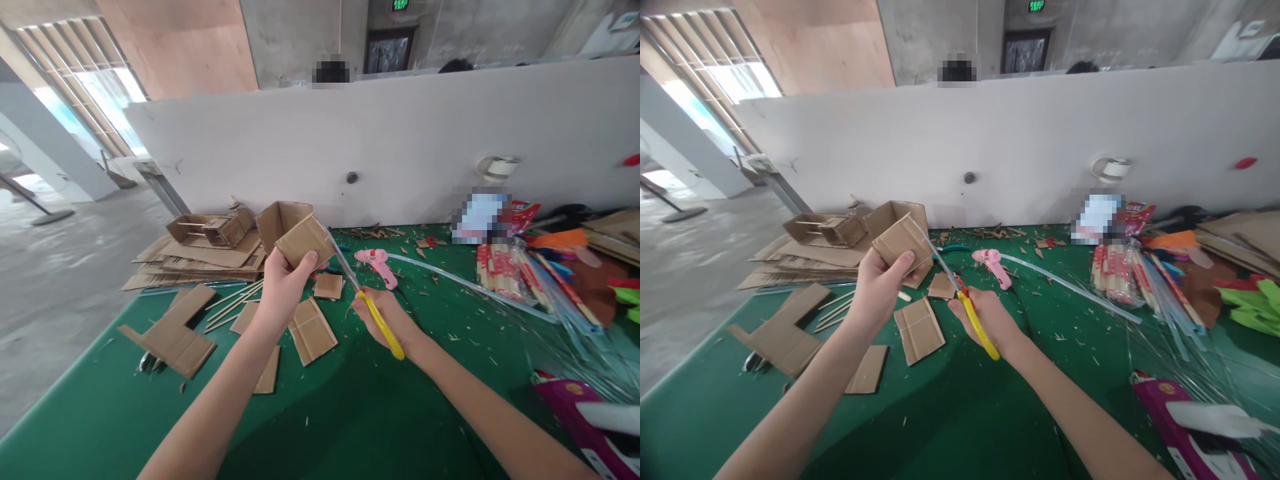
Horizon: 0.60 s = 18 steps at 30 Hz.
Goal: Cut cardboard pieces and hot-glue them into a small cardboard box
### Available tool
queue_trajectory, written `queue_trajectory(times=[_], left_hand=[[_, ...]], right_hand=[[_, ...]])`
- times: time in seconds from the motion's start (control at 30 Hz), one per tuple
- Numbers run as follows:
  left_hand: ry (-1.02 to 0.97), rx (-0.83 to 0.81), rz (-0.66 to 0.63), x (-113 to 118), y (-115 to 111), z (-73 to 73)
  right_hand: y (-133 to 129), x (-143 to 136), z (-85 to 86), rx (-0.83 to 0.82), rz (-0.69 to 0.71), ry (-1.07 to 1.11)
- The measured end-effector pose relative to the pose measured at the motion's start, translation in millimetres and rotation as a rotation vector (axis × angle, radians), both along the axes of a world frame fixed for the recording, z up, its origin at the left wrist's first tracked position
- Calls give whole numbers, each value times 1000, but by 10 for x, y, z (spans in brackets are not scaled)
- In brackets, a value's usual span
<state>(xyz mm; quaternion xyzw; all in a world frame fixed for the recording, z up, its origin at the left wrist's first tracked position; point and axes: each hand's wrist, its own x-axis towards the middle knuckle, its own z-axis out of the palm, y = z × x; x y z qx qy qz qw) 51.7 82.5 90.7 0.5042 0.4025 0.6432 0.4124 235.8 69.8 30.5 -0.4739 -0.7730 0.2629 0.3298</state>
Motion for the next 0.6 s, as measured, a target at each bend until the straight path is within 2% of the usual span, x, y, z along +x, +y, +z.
queue_trajectory(times=[0.17,0.33,0.47,0.6], left_hand=[[-10,23,-5,1,-3,3],[25,12,-11,-21,-17,22],[79,6,-38,-38,-31,29],[93,4,-62,-40,-36,20]], right_hand=[[-26,-17,-18,-11,-46,-9],[-31,-11,-19,-14,4,-9],[-29,14,15,44,76,-29],[-38,8,54,42,40,-53]])
